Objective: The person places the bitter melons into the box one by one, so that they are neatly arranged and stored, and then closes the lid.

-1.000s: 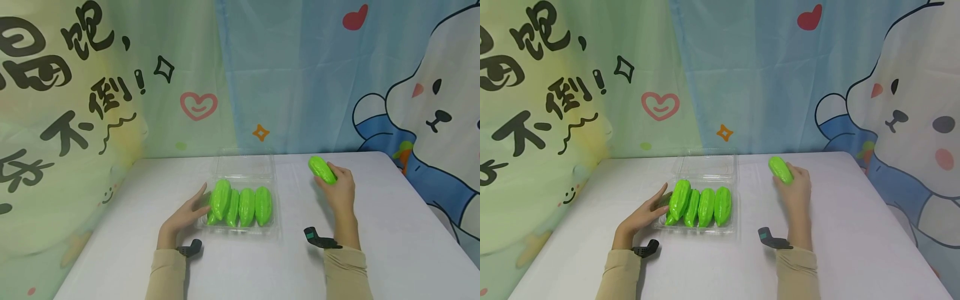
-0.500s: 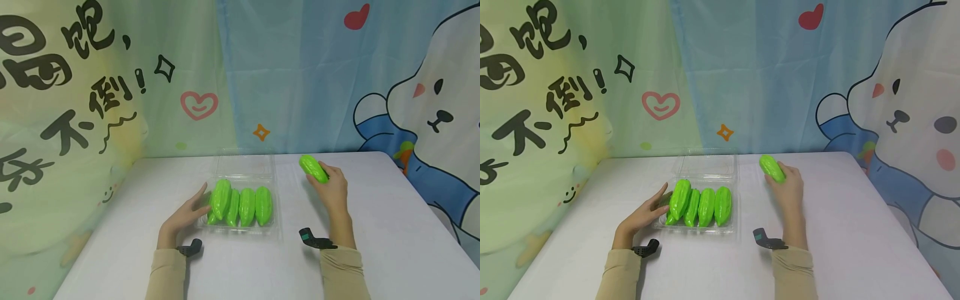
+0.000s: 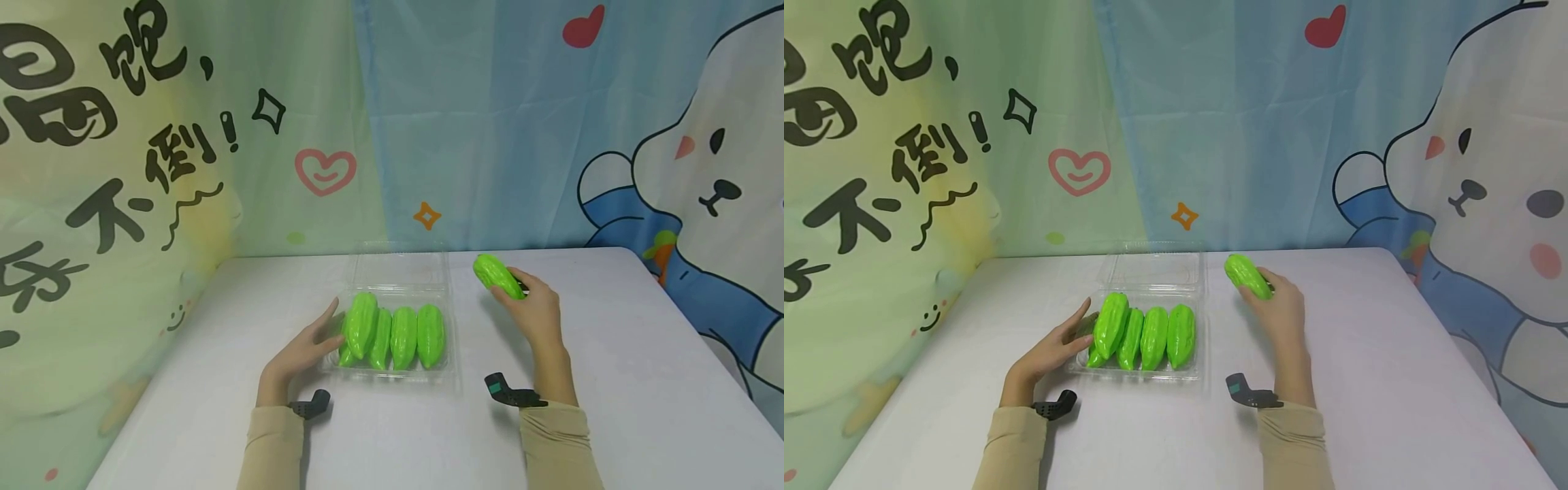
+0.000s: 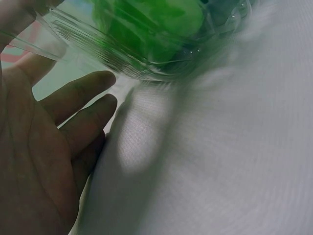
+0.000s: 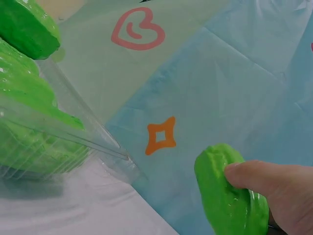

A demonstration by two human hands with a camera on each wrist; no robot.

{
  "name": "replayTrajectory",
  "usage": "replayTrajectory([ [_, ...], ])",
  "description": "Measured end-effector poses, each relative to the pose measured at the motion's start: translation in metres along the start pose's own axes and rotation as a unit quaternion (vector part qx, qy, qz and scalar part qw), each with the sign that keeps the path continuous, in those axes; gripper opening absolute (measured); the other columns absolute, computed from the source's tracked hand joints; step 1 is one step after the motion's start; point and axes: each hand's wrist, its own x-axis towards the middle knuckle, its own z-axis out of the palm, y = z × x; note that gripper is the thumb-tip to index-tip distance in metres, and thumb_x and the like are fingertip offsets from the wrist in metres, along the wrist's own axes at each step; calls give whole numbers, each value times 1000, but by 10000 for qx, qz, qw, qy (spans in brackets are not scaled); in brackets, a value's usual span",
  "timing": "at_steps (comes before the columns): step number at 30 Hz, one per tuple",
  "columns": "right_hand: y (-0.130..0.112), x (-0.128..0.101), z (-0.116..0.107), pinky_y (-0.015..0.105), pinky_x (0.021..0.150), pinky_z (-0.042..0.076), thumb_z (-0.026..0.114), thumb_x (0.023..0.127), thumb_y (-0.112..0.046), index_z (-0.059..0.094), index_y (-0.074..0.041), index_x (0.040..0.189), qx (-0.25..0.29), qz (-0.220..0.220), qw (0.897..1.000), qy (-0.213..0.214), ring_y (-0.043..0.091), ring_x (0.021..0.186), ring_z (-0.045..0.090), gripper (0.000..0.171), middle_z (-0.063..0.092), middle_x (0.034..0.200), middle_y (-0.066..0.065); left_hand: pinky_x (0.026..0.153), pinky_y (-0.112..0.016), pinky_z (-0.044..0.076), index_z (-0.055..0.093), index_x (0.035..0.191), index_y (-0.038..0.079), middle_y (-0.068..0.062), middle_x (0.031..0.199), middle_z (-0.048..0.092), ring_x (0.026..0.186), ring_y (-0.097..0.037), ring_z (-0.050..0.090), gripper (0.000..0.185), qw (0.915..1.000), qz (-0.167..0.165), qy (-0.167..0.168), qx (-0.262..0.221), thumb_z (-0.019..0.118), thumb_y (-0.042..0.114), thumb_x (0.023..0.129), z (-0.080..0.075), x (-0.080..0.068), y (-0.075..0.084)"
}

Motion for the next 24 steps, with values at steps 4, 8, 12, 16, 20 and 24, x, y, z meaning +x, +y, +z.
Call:
replayTrajectory([
  [4, -1, 0, 1, 52, 96, 45, 65, 88, -40, 50, -7, 138, 31, -42, 9999, -133, 36, 117, 52, 62, 56, 132, 22, 118, -56, 10, 10, 154, 28, 4, 160, 14, 148, -25, 8, 79, 10000, -7, 12, 14, 57, 44, 92, 0, 1, -1],
  [8, -3, 0, 4, 52, 96, 46, 67, 88, -38, 50, -6, 137, 68, -141, 9994, -293, 36, 116, 53, 62, 56, 131, 22, 118, -56, 10, 10, 154, 27, 1, 160, 16, 148, -26, 9, 80, 10000, -4, 8, 15, 57, 44, 92, 0, 1, -1],
  [12, -7, 1, 6, 50, 92, 48, 70, 86, -36, 51, -6, 136, 23, -254, 9984, -498, 36, 113, 54, 61, 57, 129, 21, 118, -56, 11, 10, 154, 28, -1, 160, 18, 148, -26, 10, 80, 10000, -41, 3, 3, 57, 44, 92, 0, 1, 0],
  [16, -14, 0, 9, 50, 92, 49, 71, 85, -33, 52, -6, 136, -31, -402, 9973, -619, 37, 113, 55, 60, 55, 130, 22, 118, -56, 11, 10, 154, 28, -1, 160, 18, 148, -26, 10, 79, 10000, -58, 16, 16, 57, 44, 92, 0, 0, 1],
  [20, -21, -3, 12, 50, 93, 49, 70, 86, -35, 51, -6, 136, -58, -475, 9961, -745, 37, 115, 54, 61, 55, 131, 21, 118, -56, 11, 10, 154, 28, 0, 160, 17, 148, -25, 10, 79, 10000, -20, 26, 26, 57, 44, 92, 0, 0, 1],
  [24, -27, -5, 14, 49, 92, 50, 69, 87, -35, 52, -5, 135, -93, -537, 9948, -858, 37, 116, 55, 60, 55, 131, 20, 118, -56, 10, 10, 154, 28, 2, 160, 16, 148, -25, 9, 79, 10000, -10, 24, 46, 57, 44, 92, 0, 0, 0],
])
